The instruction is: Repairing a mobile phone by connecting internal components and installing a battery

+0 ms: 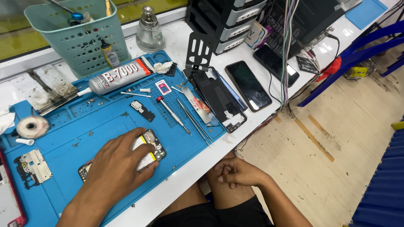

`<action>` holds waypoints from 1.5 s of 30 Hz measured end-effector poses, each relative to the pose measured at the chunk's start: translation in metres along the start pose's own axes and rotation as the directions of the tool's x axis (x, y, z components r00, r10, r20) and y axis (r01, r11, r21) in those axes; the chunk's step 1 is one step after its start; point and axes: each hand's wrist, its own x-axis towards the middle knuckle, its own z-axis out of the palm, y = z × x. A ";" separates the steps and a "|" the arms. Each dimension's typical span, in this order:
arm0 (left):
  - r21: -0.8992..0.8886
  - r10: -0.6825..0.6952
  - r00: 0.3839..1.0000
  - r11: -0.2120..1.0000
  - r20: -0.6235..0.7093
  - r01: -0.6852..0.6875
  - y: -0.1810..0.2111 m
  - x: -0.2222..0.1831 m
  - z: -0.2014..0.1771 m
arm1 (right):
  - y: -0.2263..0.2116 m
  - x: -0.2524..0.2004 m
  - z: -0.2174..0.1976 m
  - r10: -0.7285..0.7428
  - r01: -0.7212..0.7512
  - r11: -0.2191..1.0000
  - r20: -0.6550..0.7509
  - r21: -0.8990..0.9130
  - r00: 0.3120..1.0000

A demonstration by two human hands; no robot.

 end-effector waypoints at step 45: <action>-0.094 -0.069 0.998 0.993 -0.011 0.067 -0.011 -0.004 0.003 | 0.089 -0.103 0.013 -0.084 -0.418 0.860 -0.890 -0.291 0.448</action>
